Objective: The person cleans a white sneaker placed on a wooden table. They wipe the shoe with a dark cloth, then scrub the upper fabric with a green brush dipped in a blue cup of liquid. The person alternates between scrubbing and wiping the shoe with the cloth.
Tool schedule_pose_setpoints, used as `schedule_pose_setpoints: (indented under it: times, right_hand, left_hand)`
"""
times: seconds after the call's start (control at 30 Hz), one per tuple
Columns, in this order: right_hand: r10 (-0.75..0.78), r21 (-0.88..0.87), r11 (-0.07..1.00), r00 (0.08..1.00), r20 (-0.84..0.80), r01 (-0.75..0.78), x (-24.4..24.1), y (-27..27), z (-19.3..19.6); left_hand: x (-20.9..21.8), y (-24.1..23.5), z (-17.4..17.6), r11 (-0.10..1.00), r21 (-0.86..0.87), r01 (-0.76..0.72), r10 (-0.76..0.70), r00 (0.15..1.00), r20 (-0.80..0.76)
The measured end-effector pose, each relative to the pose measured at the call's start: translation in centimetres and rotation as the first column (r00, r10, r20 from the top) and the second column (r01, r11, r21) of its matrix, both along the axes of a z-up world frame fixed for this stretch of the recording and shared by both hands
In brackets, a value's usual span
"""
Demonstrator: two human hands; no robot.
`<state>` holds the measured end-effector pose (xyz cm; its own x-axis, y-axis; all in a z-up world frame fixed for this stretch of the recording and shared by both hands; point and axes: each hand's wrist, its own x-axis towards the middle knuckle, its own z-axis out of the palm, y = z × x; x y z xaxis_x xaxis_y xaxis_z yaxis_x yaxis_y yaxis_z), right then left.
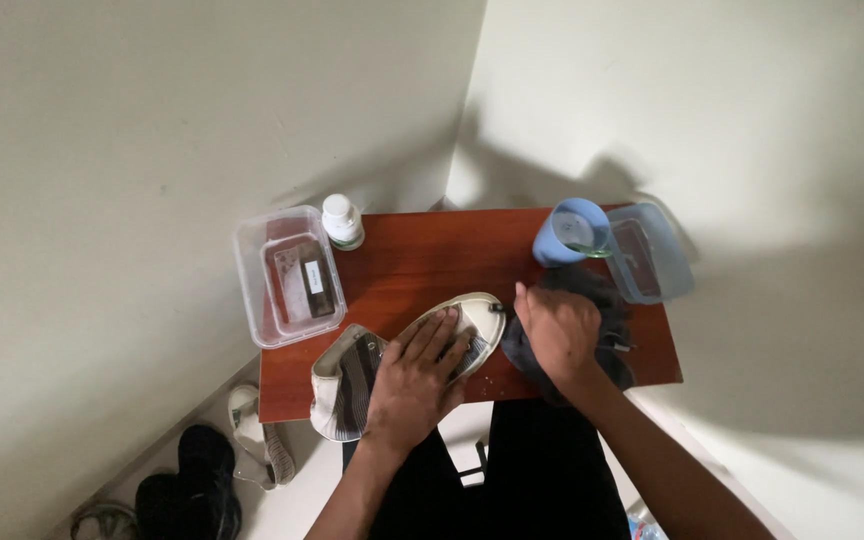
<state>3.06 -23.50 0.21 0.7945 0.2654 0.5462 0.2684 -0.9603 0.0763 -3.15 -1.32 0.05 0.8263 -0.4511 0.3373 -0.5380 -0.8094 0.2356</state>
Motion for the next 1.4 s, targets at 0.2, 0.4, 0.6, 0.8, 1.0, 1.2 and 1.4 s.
schedule_pose_setpoints:
  times: [0.2, 0.4, 0.6, 0.8, 1.0, 1.2, 1.4]
  right_hand:
    - [0.069, 0.068, 0.995, 0.998, -0.013, -0.068, -0.1, -1.2, -0.7]
    - [0.171, 0.066, 0.983, 0.985, -0.029, -0.168, -0.9, -1.5, -1.1]
    - [0.16, -0.045, 0.986, 0.987, 0.023, -0.159, -2.6, -1.3, -0.8]
    - [0.141, 0.326, 0.945, 0.873, -0.467, 0.021, -4.9, -2.2, 2.6]
    - [0.275, 0.543, 0.777, 0.604, -0.748, 0.318, -6.4, -5.9, 4.1]
    - [0.29, 0.499, 0.715, 0.441, -0.849, 0.49, -6.4, -6.7, 7.3]
    - [0.014, 0.352, 0.886, 0.743, -0.669, 0.301, -3.6, -7.9, 11.2]
  left_hand:
    - [0.0, -0.1, -0.8, 0.998, 0.064, -0.006, 0.007, 1.0, -0.021]
    - [0.0, -0.3, -0.3, 0.999, 0.051, -0.016, 0.016, 1.0, 0.004]
    - [0.0, -0.3, 0.0, 1.0, 0.004, -0.008, 0.008, 1.0, 0.005]
    - [-0.2, -0.6, 0.6, 0.999, -0.029, -0.02, 0.02, 1.0, -0.007]
    - [-1.3, -2.7, 1.1, 0.977, -0.211, -0.018, 0.009, 0.999, -0.043]
    - [-2.8, -5.4, 3.5, 0.954, -0.292, 0.07, -0.102, 0.99, -0.095]
    - [-2.8, -6.2, 4.5, 0.944, -0.325, 0.063, -0.104, 0.988, -0.112]
